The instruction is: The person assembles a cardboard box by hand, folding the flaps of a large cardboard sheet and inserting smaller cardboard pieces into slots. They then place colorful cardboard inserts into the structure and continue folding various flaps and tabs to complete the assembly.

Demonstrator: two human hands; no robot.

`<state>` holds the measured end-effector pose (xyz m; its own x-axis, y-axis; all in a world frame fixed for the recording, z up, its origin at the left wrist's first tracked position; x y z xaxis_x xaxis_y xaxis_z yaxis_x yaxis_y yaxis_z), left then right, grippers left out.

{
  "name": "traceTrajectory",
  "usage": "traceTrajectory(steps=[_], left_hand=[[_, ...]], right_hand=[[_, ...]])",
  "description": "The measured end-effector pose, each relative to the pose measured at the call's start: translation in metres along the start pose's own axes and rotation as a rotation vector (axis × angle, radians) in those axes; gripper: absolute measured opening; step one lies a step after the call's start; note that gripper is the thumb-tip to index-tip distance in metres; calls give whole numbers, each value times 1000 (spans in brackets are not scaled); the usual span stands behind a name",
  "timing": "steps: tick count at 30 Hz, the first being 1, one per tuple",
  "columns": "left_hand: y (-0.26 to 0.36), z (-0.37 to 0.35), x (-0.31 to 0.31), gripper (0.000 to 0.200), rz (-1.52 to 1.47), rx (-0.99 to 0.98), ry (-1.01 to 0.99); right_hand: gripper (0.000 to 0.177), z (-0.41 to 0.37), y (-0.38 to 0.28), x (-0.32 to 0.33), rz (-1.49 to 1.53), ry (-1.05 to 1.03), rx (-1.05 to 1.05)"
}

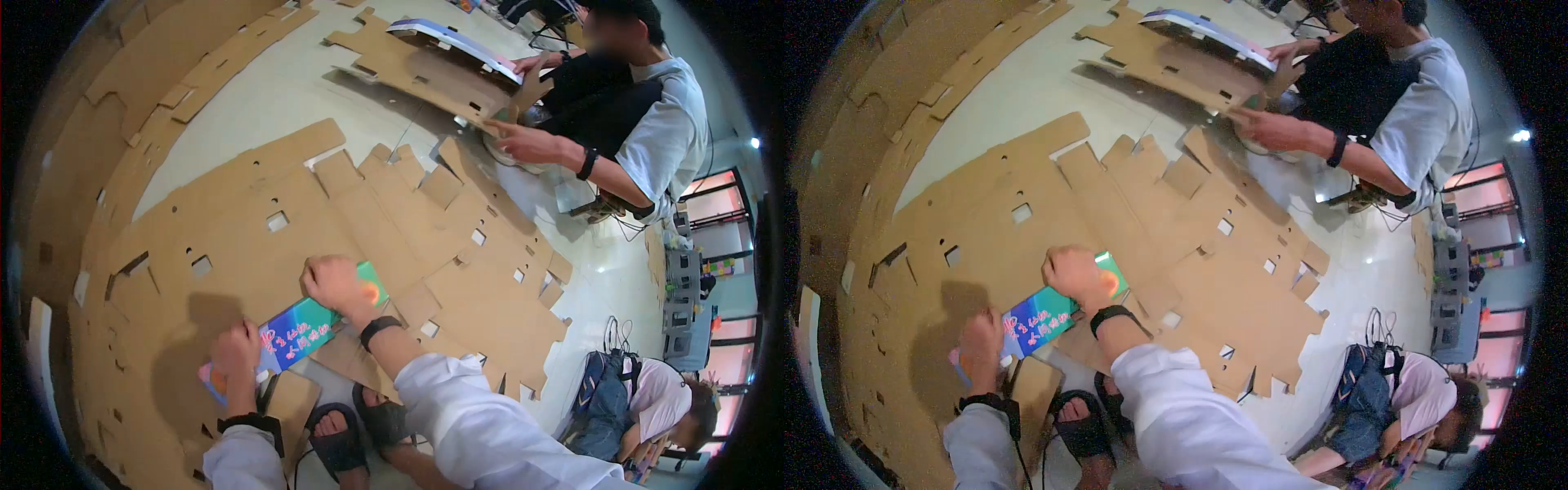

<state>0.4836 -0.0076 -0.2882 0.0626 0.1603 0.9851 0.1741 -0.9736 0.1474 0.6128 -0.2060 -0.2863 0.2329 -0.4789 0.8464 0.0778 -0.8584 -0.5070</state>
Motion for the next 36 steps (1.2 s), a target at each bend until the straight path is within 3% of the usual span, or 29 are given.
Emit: traceTrajectory(steps=[3,5,7,8,9,13,16,19,22,25,29,32,35,36], left_hand=[[0,1,-1,29,-75,-9,56],[5,2,11,27,-39,-23,-19],[5,3,14,24,-22,-57,83],[4,5,16,23,-15,-63,96],[4,4,18,22,-15,-81,99],[5,2,13,21,-41,-83,152],[8,1,16,20,-3,-39,116],[6,1,8,19,3,-95,205],[6,4,16,19,71,-150,228],[2,5,8,21,50,-188,295],[4,3,9,22,91,-140,242],[6,5,16,20,86,-154,221],[4,3,10,18,97,-158,190],[4,3,9,17,109,-157,169]], right_hand=[[27,2,-1,-2,11,-54,-22],[31,9,5,0,256,-137,-285],[35,29,39,15,1432,-260,-382],[32,32,52,40,1510,-172,-348],[28,20,60,76,1149,-43,-393],[25,-6,162,109,316,175,-457],[26,-38,204,113,234,-159,-845],[25,-69,177,125,662,-467,-982],[20,-83,172,115,1609,-533,-834],[18,-77,156,88,1182,-398,-776],[17,-55,147,66,531,-184,-789],[20,-43,125,75,100,-81,-682],[31,-41,91,73,-128,174,-134],[31,-39,89,65,-7,170,-111]])
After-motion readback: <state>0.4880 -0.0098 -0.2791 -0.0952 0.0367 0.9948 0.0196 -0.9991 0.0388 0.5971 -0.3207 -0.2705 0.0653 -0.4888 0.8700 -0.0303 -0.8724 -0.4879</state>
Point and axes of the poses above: each hand's wrist, its own z-axis towards the middle knuckle, its own x-axis out of the back of the hand, y = z × x, the point moved 2 cm from there along z, towards the middle knuckle, and after that the axes turned 15 degrees about -x, right-handed, at the moved point
